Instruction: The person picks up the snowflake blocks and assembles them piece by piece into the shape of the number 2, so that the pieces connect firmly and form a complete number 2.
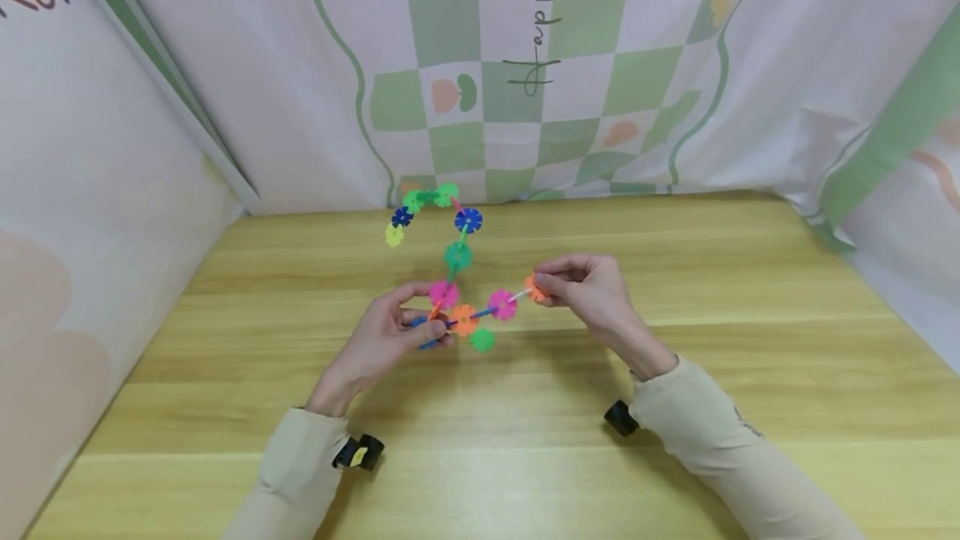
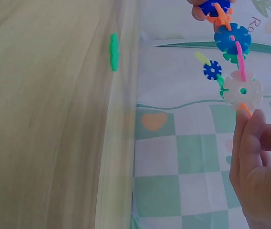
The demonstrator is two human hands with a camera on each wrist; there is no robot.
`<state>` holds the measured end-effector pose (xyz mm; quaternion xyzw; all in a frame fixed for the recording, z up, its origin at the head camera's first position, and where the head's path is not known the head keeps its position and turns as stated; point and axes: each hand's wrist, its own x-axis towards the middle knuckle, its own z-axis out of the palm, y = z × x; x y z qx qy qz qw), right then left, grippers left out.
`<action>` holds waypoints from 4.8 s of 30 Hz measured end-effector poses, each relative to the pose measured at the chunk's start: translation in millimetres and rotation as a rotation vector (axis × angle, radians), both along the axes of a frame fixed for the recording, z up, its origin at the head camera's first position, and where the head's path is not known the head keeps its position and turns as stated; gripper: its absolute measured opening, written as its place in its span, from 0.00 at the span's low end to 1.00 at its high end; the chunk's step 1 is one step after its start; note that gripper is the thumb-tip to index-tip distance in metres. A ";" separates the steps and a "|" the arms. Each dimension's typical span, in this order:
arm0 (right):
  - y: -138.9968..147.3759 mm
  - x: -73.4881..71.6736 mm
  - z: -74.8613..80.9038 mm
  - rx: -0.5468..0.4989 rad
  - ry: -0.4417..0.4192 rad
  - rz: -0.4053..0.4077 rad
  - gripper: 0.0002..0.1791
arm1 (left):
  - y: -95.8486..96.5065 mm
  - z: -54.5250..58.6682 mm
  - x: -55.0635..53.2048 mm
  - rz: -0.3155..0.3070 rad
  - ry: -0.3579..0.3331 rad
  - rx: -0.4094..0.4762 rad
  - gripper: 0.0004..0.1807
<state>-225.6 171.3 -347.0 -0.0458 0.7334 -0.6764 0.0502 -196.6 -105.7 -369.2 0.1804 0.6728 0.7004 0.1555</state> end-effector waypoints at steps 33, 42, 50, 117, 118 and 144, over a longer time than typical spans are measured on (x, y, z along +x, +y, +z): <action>-6.4 2.3 -3.7 -0.078 -0.023 0.080 0.19 | 3.0 -6.6 -1.7 -0.001 -0.139 0.172 0.21; -10.0 3.9 -4.5 -0.136 -0.049 0.076 0.18 | 5.0 -8.1 -2.2 0.039 -0.119 0.090 0.18; -10.4 4.2 -4.7 -0.183 -0.091 0.049 0.17 | 6.4 -10.6 -3.1 0.091 -0.090 0.079 0.19; -12.6 11.4 6.1 -0.060 -0.051 0.152 0.17 | 12.9 -4.4 0.2 0.279 -0.008 0.013 0.21; -13.4 11.5 5.8 -0.055 -0.052 0.157 0.16 | 12.4 -4.7 0.2 0.281 -0.008 0.018 0.21; -14.4 -11.0 -9.0 0.222 -0.163 0.287 0.20 | 0.0 5.8 -4.3 0.306 0.030 0.099 0.20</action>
